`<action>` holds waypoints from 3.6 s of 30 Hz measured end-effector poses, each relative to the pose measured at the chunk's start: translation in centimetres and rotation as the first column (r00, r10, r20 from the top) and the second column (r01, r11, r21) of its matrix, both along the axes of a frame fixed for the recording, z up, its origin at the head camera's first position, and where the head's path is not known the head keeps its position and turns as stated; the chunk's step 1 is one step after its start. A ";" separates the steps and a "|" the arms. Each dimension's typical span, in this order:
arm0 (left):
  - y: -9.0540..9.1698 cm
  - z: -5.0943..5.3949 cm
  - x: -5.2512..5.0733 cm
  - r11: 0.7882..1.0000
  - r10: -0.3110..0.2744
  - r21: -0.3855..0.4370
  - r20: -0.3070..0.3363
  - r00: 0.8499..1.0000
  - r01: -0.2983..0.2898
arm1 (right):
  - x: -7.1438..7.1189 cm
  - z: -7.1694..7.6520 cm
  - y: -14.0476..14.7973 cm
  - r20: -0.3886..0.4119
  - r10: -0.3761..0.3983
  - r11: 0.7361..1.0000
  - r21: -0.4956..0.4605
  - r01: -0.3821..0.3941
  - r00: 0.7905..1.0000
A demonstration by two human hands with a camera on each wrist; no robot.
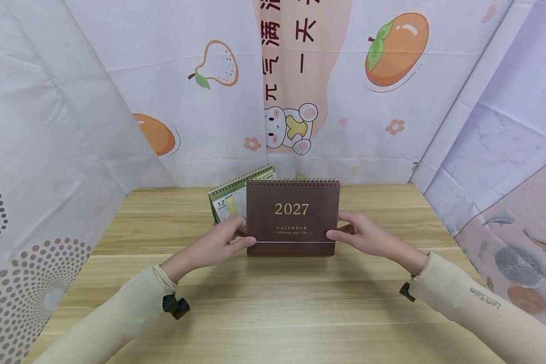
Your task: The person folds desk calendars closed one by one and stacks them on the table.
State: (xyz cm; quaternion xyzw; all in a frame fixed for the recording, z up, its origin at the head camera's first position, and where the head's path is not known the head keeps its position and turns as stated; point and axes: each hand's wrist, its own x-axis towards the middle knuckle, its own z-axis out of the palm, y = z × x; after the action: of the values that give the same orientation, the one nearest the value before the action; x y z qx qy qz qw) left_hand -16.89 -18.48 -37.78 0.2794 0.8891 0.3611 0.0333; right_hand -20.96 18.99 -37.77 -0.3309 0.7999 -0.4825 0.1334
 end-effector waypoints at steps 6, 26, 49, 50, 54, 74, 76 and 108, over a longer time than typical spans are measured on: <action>0.1 0.1 0.1 1.000 0.002 0.011 0.030 1.000 -0.003 | 0.2 0.1 0.0 -0.003 -0.018 1.000 0.003 0.018 1.000; 0.8 0.3 -0.4 0.982 0.020 0.185 0.102 0.995 -0.039 | 0.7 -0.5 -0.3 0.040 -0.102 0.994 -0.032 0.103 0.994; 0.3 -0.3 -1.3 0.933 0.027 0.316 0.421 0.907 -0.174 | 0.3 -0.4 0.0 0.306 -0.173 0.981 -0.032 0.192 0.936; 0.4 -0.4 -1.3 0.933 0.028 0.314 0.428 0.904 -0.177 | 0.3 -0.4 0.0 0.314 -0.180 0.980 -0.027 0.199 0.932; 0.5 -0.5 -1.3 0.940 0.028 0.294 0.442 0.896 -0.175 | 0.2 -0.4 0.1 0.342 -0.202 0.975 -0.013 0.220 0.918; 1.4 -0.8 -1.5 0.938 -0.033 0.313 0.504 0.863 -0.147 | 0.2 -0.9 0.5 0.387 -0.109 0.985 -0.079 0.151 0.916; 1.6 -0.8 -1.5 0.934 -0.052 0.329 0.514 0.856 -0.140 | 0.1 -1.0 0.6 0.386 -0.112 0.986 -0.075 0.152 0.916; 2.5 -2.1 -1.8 0.971 -0.064 0.227 0.566 0.822 -0.080 | 0.0 -2.7 1.2 0.395 -0.145 0.989 0.034 0.144 0.907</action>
State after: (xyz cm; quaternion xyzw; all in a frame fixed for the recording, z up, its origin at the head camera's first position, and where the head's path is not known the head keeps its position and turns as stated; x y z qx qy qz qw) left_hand -18.64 -15.96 -39.92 0.1571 0.7891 0.5332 0.2613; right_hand -20.95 20.22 -40.45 -0.1659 0.7795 -0.5466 0.2571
